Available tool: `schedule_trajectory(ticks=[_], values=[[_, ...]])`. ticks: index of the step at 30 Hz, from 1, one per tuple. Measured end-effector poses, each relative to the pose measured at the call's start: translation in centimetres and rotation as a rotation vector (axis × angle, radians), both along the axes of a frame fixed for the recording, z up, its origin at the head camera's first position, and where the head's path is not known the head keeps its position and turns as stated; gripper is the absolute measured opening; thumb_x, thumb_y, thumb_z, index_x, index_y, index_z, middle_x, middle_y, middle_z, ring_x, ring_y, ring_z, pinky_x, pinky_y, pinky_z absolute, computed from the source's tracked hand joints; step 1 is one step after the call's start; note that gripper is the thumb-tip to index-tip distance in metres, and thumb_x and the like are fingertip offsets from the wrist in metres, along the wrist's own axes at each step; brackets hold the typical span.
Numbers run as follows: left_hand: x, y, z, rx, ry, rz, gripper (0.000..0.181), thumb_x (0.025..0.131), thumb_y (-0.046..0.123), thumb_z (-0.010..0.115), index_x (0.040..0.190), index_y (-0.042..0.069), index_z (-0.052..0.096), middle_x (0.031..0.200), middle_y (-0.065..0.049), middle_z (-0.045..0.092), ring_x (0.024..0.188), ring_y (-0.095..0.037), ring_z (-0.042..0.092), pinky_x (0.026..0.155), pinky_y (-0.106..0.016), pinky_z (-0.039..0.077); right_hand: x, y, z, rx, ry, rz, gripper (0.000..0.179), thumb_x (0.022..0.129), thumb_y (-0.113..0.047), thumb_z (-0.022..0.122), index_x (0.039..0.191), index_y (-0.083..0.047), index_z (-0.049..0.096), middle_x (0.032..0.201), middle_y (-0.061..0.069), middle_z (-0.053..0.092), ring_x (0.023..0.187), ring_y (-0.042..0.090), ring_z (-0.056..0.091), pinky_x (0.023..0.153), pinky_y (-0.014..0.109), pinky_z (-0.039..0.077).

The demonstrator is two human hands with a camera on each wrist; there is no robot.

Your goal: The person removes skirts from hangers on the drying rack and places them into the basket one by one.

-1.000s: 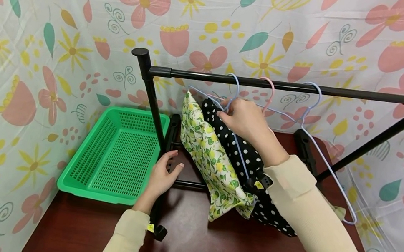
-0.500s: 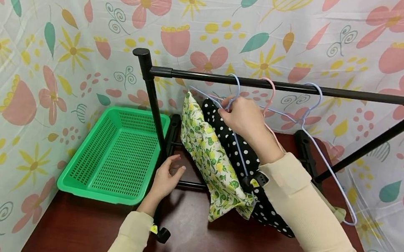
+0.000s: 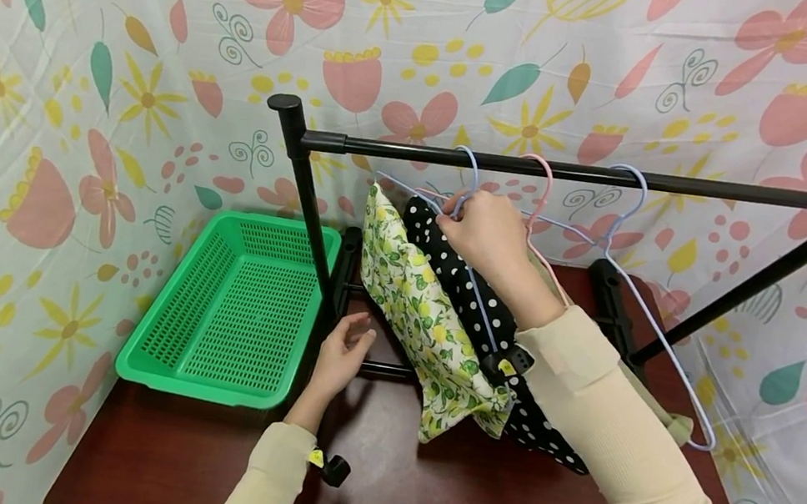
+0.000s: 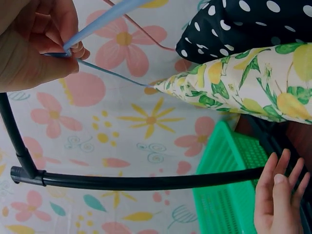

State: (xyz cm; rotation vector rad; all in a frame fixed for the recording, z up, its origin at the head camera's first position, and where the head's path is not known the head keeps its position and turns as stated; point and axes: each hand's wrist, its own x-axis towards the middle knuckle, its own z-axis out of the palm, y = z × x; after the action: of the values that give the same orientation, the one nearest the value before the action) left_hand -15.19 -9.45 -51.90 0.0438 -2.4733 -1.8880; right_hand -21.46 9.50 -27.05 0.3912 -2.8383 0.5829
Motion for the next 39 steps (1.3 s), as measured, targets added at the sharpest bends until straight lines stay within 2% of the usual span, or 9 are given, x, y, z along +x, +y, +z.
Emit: schedule_trajectory(ticks=[10,21,29,35,37,39], values=[[-0.2,0.6,-0.2,0.007,-0.014,0.007,0.037,0.092,0.031,0.055,0.126,0.016,0.051,0.124,-0.005,0.056,0.110,-0.024,0.057,0.090,-0.040,0.047,0.0,-0.2,0.3,0.024,0.022,-0.001,0.018,0.087,-0.023,0.059,0.088,-0.012,0.073,0.054,0.003,0.061,0.040,0.017,0.044,0.040,0.025,0.027],[-0.3,1.1,-0.5,0.026,-0.051,0.024,0.036,0.093,0.028,0.055,0.126,0.014,0.052,0.124,-0.007,0.057,0.109,-0.026,0.057,0.084,-0.041,0.049,0.1,-0.2,0.6,0.012,0.057,0.008,0.018,0.086,-0.024,0.061,0.083,-0.012,0.074,0.048,0.002,0.056,0.038,0.014,0.039,0.038,0.025,0.025],[-0.4,1.5,-0.4,0.058,-0.119,0.019,0.049,0.093,0.036,0.054,0.133,0.009,0.046,0.127,-0.008,0.054,0.111,-0.025,0.054,0.087,-0.042,0.047,0.4,-0.2,1.1,0.021,0.093,0.012,0.020,0.086,-0.023,0.060,0.078,-0.011,0.074,0.047,0.004,0.054,0.039,0.016,0.039,0.040,0.025,0.024],[-0.5,1.8,-0.4,0.139,-0.162,0.017,0.052,0.094,0.038,0.051,0.137,0.010,0.040,0.130,-0.010,0.051,0.112,-0.028,0.054,0.089,-0.045,0.047,0.7,-0.2,1.5,0.013,0.080,0.031,0.022,0.088,-0.025,0.059,0.080,-0.011,0.074,0.058,0.006,0.063,0.039,0.015,0.039,0.041,0.025,0.023],[-0.6,2.0,-0.5,0.160,-0.179,0.021,0.052,0.094,0.038,0.050,0.137,0.011,0.038,0.131,-0.011,0.050,0.112,-0.028,0.054,0.090,-0.045,0.046,0.8,-0.3,1.6,0.009,0.089,0.037,0.023,0.088,-0.025,0.060,0.075,-0.012,0.073,0.060,0.006,0.064,0.039,0.014,0.038,0.041,0.025,0.023],[-0.7,2.2,-0.5,0.184,-0.196,0.021,0.053,0.095,0.037,0.049,0.138,0.010,0.036,0.132,-0.012,0.049,0.113,-0.029,0.054,0.090,-0.045,0.046,1.0,-0.3,1.7,0.012,0.106,0.036,0.029,0.088,-0.025,0.060,0.063,-0.012,0.068,0.054,0.005,0.059,0.038,0.013,0.034,0.041,0.025,0.022]])
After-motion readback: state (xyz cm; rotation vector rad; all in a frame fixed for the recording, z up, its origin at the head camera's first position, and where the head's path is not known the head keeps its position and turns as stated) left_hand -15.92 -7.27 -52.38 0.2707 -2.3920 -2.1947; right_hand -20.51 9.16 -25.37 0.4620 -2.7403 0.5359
